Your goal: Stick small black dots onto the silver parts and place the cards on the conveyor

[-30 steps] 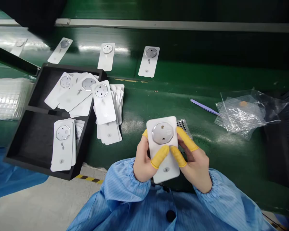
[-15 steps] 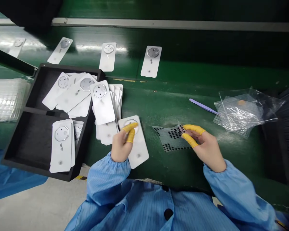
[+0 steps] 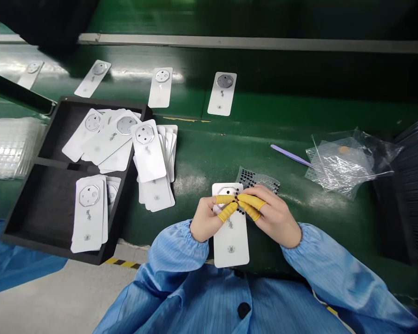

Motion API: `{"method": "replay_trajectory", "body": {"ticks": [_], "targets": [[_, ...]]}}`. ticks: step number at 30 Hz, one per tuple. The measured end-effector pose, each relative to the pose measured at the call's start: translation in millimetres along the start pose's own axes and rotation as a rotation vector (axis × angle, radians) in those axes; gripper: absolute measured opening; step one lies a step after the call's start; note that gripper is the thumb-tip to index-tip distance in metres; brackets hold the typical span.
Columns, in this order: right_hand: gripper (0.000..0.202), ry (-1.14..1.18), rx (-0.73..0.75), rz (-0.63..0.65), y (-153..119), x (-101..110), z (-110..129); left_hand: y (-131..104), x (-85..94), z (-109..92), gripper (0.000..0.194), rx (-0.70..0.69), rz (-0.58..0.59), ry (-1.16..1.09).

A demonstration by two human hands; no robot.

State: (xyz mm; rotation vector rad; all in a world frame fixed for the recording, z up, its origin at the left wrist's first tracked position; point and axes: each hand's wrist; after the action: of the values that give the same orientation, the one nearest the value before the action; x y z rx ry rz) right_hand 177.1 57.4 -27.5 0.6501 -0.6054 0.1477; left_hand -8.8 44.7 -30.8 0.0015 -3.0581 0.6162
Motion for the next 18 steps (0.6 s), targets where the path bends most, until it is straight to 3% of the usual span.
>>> {"method": "replay_trajectory", "body": {"ticks": [6, 12, 18], "targets": [[0.024, -0.033, 0.069, -0.027, -12.5, -17.8, -6.1, 0.0, 0.6, 5.1, 0.023, -0.138, 0.003, 0.136], [0.01, 0.2, -0.292, -0.12, -16.7, -37.2, -7.7, 5.8, 2.9, 11.9, 0.02, -0.246, -0.018, 0.296], [0.008, 0.17, -0.396, -0.233, -19.5, -42.4, -13.2, 15.2, 23.0, 15.6, 0.024, -0.163, 0.05, 0.242]]}}
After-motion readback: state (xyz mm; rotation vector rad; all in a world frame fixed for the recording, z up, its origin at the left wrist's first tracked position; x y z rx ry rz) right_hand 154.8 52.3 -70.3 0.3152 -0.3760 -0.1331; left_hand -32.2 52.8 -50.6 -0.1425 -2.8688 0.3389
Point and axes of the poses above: each hand's wrist, its own y-axis towards the middle knuckle, its own x-axis out of the back of the hand, z = x × y, and after that the axes turned 9 degrees about -z, right-handed
